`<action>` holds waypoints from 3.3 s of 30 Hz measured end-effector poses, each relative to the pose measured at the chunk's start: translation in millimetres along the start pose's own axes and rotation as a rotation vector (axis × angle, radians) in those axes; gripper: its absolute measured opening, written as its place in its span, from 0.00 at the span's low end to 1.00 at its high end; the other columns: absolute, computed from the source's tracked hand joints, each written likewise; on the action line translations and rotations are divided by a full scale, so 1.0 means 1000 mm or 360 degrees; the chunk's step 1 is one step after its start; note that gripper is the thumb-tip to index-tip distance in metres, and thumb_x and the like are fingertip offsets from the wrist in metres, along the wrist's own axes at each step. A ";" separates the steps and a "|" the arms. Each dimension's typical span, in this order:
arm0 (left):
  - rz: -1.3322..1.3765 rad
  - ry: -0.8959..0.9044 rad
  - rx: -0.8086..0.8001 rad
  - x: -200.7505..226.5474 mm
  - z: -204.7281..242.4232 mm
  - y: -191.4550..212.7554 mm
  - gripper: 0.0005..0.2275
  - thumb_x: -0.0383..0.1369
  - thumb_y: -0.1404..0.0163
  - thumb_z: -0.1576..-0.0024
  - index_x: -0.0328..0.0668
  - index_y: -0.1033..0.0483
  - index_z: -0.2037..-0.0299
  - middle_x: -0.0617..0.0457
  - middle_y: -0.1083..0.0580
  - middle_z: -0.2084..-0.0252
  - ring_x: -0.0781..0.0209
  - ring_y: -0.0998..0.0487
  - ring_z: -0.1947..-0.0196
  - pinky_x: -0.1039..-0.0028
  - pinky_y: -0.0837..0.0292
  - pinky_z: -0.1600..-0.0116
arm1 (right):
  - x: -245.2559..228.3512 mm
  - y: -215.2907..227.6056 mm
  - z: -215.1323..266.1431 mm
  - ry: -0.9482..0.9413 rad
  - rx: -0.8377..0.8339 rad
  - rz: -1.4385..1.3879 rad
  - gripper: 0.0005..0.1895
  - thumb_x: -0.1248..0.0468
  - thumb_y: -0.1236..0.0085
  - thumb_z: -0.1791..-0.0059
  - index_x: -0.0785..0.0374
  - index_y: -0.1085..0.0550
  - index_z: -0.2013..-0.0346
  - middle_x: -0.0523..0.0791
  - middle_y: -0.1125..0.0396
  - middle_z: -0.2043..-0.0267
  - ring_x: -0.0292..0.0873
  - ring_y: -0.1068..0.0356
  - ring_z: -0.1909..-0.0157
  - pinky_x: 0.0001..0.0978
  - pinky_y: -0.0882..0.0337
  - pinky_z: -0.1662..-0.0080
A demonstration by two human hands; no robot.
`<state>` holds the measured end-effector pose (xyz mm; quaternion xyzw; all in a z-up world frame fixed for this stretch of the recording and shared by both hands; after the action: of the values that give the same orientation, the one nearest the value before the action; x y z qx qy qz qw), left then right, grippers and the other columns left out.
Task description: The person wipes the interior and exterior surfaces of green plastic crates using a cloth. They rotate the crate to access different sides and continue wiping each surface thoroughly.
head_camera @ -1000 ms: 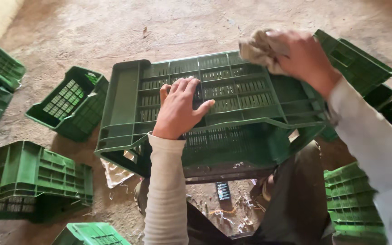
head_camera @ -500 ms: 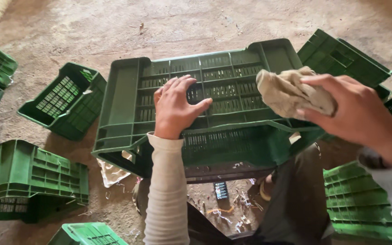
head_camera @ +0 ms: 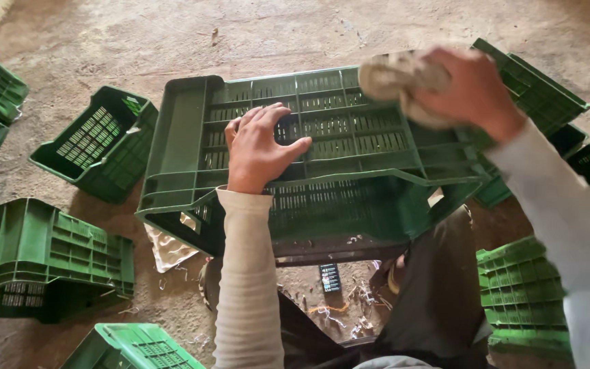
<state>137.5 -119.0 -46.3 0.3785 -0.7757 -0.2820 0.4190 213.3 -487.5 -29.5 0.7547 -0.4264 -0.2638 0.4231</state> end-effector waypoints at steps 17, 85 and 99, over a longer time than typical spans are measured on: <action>0.0061 0.0062 0.0042 -0.007 -0.002 -0.006 0.14 0.41 0.51 0.43 0.50 0.21 0.49 0.55 0.24 0.42 0.56 0.32 0.36 0.37 0.60 0.34 | -0.173 0.066 0.089 -0.0245 0.0682 0.0062 0.22 0.69 0.34 0.51 0.59 0.26 0.42 0.48 0.28 0.42 0.49 0.26 0.44 0.44 0.28 0.47; 0.0533 -0.0024 0.0172 0.030 0.013 0.040 0.24 0.44 0.65 0.30 0.35 0.36 0.31 0.36 0.24 0.43 0.39 0.25 0.41 0.55 0.33 0.38 | -0.173 -0.010 -0.070 0.0715 0.0198 -0.0029 0.21 0.57 0.41 0.51 0.58 0.29 0.45 0.54 0.27 0.61 0.57 0.24 0.62 0.47 0.23 0.63; 0.0195 -0.0130 0.0149 0.033 0.014 0.030 0.22 0.45 0.64 0.30 0.36 0.28 0.40 0.41 0.23 0.45 0.44 0.25 0.41 0.57 0.35 0.38 | -0.085 0.046 -0.034 0.0522 -0.0530 -0.0029 0.24 0.51 0.39 0.52 0.47 0.24 0.41 0.47 0.23 0.56 0.49 0.23 0.66 0.43 0.21 0.60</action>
<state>103.4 -127.4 -15.9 0.3377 -0.8262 -0.2344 0.3853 177.4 -412.1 30.9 0.7110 -0.2957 -0.2082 0.6030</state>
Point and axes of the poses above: each hand's wrist, its own z-axis away from the middle knuckle, its own y-axis out of the back of the hand, x = y × z, the point moved 2 cm from there along -z, towards the middle knuckle
